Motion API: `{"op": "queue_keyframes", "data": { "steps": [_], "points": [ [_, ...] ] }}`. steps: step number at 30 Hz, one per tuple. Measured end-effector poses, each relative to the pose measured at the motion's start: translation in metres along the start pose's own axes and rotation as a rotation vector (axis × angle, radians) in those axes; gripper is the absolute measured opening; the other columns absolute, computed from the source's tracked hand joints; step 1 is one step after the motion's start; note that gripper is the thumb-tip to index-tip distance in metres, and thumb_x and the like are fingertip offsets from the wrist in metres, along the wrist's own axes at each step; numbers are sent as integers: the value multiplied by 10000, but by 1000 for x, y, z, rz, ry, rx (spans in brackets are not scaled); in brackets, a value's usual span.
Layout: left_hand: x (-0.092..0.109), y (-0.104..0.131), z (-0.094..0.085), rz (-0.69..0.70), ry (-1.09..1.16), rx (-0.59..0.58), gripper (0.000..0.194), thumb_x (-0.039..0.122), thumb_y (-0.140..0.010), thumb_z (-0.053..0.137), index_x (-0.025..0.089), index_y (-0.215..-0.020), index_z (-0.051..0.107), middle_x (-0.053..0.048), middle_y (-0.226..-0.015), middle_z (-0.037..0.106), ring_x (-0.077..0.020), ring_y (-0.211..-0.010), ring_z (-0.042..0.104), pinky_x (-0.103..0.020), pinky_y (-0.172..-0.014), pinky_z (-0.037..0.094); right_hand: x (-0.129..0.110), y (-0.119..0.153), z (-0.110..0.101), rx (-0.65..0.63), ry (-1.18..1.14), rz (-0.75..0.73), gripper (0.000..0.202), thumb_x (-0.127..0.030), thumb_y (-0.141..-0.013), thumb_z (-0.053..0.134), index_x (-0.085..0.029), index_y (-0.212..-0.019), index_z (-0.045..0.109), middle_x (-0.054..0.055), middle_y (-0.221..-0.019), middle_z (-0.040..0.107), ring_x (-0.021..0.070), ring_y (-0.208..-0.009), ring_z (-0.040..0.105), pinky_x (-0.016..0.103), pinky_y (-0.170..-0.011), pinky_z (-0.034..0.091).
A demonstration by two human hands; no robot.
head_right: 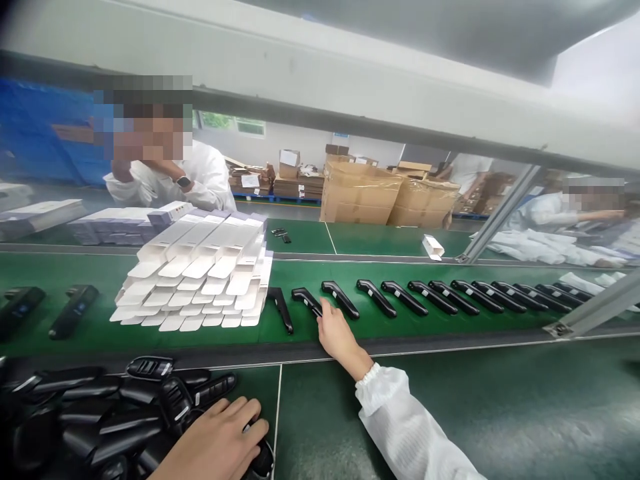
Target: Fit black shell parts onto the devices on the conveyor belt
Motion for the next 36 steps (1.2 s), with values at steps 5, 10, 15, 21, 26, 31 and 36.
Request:
{"op": "queue_keyframes", "data": {
  "steps": [5, 10, 15, 21, 26, 31, 36],
  "points": [
    [-23, -9, -7, -111, 263, 132, 377, 129, -925, 306, 226, -1013, 659, -82, -1053, 637, -232, -974, 622, -382, -917, 480, 14, -4, 5, -24, 189, 14, 486, -127, -955, 311, -52, -1414, 452, 212, -1091, 629, 298, -1021, 585, 375, -917, 454],
    [-53, -18, -13, -335, 877, 283, 370, 340, -956, 287, 231, -1173, 567, -60, -1012, 620, -165, -794, 639, -296, -742, 546, 27, -5, 2, -79, 222, -12, 517, -77, -940, 309, -59, -1445, 416, 178, -1048, 626, 255, -990, 581, 325, -919, 446],
    [-59, -27, -12, -493, 1282, 314, 284, 355, -906, 438, 179, -1062, 598, -31, -847, 649, -164, -744, 667, -328, -795, 559, 38, -7, -7, -34, 204, 49, 463, -154, -994, 299, -44, -1414, 458, 177, -979, 635, 255, -962, 604, 334, -901, 451],
    [-44, -48, -12, -611, 1735, 340, 170, 164, -913, 493, 102, -987, 632, -106, -898, 706, -180, -895, 700, -342, -940, 546, -7, 22, -47, 100, -4, -105, 499, -413, -989, 447, -194, -1437, 454, 156, -1358, 539, 291, -1257, 472, 455, -1072, 366],
    [-29, -68, -24, -481, 1748, 276, 228, 232, -934, 500, 89, -1072, 613, -160, -1058, 692, -210, -998, 682, -350, -950, 541, -71, 50, -54, -185, -310, -448, 331, -382, -973, 511, -289, -1271, 622, 35, -1146, 684, 188, -1071, 602, 318, -956, 464],
    [-39, -48, -25, -434, 1315, 182, 459, 492, -928, 495, 236, -1308, 515, -103, -1275, 614, -242, -1177, 594, -409, -1033, 471, -15, 21, -38, -20, -191, -100, 282, -290, -937, 548, -211, -1170, 685, 93, -1184, 653, 224, -1064, 623, 342, -943, 479],
    [-30, -27, -14, -329, 1053, 17, 438, 550, -908, 485, 257, -1212, 602, -54, -1234, 640, -223, -1177, 580, -352, -1034, 461, 13, -1, 0, 30, 128, 11, 460, -144, -925, 471, -84, -1381, 502, 183, -1155, 636, 291, -1082, 587, 385, -930, 475]
  ]
}}
Point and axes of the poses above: each hand's wrist, its own y-axis away from the middle knuckle, its own z-axis out of the palm, x = y × z, the point moved 7 cm from there along -y, towards the middle knuckle
